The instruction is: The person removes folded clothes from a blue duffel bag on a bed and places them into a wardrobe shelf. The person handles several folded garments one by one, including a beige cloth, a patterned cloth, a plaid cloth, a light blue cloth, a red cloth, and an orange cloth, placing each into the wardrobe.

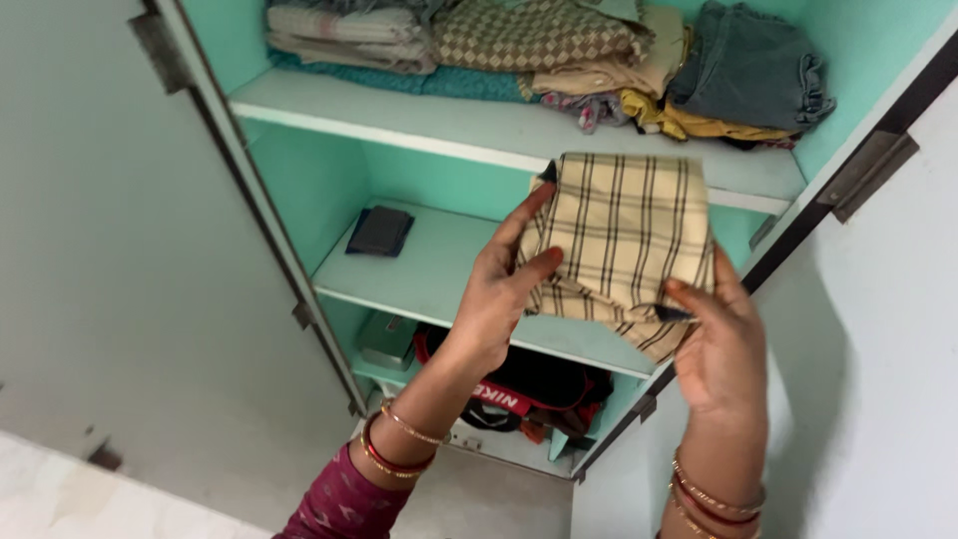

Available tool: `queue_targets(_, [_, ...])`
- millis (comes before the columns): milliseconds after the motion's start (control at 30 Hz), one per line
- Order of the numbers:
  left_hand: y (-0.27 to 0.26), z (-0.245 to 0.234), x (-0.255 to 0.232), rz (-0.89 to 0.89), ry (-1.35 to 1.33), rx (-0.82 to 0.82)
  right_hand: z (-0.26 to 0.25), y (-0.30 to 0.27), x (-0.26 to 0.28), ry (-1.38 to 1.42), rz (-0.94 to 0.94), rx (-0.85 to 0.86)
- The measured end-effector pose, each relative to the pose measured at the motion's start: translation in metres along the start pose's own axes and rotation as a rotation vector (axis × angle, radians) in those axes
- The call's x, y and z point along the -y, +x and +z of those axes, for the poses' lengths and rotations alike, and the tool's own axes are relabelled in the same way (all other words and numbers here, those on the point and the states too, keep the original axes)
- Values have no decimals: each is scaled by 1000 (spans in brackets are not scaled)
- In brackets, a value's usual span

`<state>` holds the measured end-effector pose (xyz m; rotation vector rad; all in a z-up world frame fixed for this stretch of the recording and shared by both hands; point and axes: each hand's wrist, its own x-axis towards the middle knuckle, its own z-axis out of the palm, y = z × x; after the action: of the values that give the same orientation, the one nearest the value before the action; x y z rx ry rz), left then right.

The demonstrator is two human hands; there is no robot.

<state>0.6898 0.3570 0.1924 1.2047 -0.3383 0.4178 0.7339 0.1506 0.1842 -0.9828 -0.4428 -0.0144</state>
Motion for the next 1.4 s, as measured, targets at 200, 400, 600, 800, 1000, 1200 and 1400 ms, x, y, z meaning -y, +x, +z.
queue_targets(200, [101, -13, 0, 9, 126, 127, 6, 86, 22, -56, -76, 18])
queue_targets(400, [232, -39, 8, -32, 86, 264, 12, 195, 39, -218, -118, 148])
queue_targets(600, [366, -55, 37, 367, 432, 268, 14, 294, 44, -386, -225, 125])
queue_targets(800, [447, -51, 72, 364, 437, 230, -4, 365, 25, -566, -332, 6])
queue_targets(1000, [475, -54, 95, 344, 649, 192, -33, 415, -4, -571, -286, -120])
queue_targets(1200, [477, -69, 124, 259, 1076, 273, -74, 444, -39, -940, -405, -196])
queue_targets(1400, [475, -66, 140, 272, 1376, 274, -86, 451, -56, -1299, -569, -256])
